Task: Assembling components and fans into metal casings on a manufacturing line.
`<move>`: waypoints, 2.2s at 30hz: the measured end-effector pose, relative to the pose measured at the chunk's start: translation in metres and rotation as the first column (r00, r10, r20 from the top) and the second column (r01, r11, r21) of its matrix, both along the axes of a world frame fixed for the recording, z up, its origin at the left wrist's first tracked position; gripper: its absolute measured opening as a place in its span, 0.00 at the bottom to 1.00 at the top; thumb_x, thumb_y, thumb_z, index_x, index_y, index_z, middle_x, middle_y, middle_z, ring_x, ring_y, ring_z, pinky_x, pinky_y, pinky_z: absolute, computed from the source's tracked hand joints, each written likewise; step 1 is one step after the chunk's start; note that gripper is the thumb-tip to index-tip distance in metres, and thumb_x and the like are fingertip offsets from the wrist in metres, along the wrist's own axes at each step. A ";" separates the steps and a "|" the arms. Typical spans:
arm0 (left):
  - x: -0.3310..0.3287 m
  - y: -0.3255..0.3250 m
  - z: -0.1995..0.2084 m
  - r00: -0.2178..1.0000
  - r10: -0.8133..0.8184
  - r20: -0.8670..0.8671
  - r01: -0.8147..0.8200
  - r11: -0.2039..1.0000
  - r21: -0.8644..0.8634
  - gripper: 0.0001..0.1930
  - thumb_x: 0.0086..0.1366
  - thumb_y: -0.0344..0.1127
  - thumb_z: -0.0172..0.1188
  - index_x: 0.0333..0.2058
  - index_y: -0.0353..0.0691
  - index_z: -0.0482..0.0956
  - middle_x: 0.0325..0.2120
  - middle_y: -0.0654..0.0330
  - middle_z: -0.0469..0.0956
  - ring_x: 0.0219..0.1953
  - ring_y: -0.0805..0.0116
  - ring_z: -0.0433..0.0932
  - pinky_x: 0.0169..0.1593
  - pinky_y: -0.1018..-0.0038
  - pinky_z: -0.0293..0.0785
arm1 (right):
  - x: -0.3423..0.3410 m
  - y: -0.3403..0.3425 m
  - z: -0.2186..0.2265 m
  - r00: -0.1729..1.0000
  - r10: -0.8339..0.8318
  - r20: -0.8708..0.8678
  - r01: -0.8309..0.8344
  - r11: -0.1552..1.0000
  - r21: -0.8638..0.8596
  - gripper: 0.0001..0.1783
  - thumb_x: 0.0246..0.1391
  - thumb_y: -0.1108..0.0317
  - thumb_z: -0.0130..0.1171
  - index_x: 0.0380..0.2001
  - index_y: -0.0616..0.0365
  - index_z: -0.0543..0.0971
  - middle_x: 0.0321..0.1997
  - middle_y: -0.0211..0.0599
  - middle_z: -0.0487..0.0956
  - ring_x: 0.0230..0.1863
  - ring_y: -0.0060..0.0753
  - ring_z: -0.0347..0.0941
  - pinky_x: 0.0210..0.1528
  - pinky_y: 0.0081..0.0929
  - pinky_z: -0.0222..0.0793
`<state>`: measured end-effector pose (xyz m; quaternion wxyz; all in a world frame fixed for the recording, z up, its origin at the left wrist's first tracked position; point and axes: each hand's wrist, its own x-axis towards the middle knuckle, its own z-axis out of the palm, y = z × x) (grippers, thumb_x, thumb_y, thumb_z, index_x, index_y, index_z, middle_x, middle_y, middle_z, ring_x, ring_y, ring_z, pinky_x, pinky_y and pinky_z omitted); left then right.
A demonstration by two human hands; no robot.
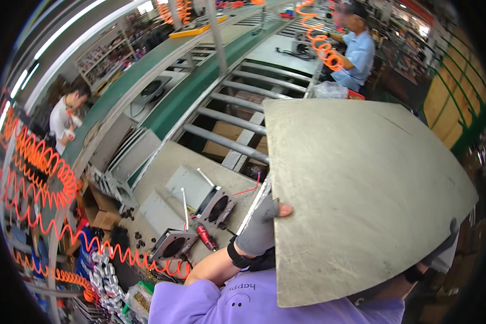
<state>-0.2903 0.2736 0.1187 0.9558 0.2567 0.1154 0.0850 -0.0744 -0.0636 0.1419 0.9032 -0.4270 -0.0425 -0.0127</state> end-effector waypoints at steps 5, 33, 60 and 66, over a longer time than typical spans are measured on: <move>-0.026 0.037 -0.049 0.949 0.281 -0.143 -0.288 0.957 -0.031 0.35 0.45 0.40 0.50 0.53 0.30 0.59 0.45 0.45 0.69 0.43 0.52 0.72 0.49 0.62 0.69 | 0.048 0.151 0.018 0.963 0.265 0.053 -0.253 0.952 -0.175 0.31 0.47 0.53 0.49 0.50 0.63 0.64 0.47 0.42 0.69 0.48 0.37 0.65 0.49 0.32 0.61; 0.079 0.092 -0.256 0.348 0.687 -0.638 0.609 0.351 0.711 0.24 0.54 0.41 0.55 0.46 0.33 0.67 0.44 0.42 0.67 0.34 0.49 0.75 0.37 0.61 0.73 | 0.376 0.570 -0.283 0.326 0.828 -0.455 -0.942 0.324 -0.086 0.25 0.44 0.52 0.54 0.45 0.53 0.68 0.48 0.44 0.67 0.52 0.44 0.62 0.51 0.38 0.58; -0.103 0.054 -0.347 0.052 0.831 -0.553 -0.936 0.234 0.264 0.16 0.62 0.47 0.50 0.41 0.43 0.72 0.32 0.61 0.74 0.37 0.72 0.74 0.38 0.73 0.72 | 0.074 0.521 -0.280 -0.073 0.789 -0.610 0.633 -0.435 -0.640 0.53 0.36 0.49 0.58 0.59 0.71 0.49 0.66 0.59 0.41 0.66 0.61 0.37 0.61 0.47 0.50; -0.076 0.117 -0.269 0.294 0.539 -0.790 -0.568 0.763 0.308 0.19 0.60 0.51 0.50 0.40 0.42 0.73 0.31 0.63 0.76 0.32 0.71 0.76 0.34 0.72 0.73 | 0.080 0.518 -0.284 -0.085 0.812 -0.577 0.625 -0.407 -0.666 0.52 0.36 0.49 0.59 0.59 0.72 0.50 0.66 0.59 0.42 0.66 0.61 0.38 0.62 0.44 0.50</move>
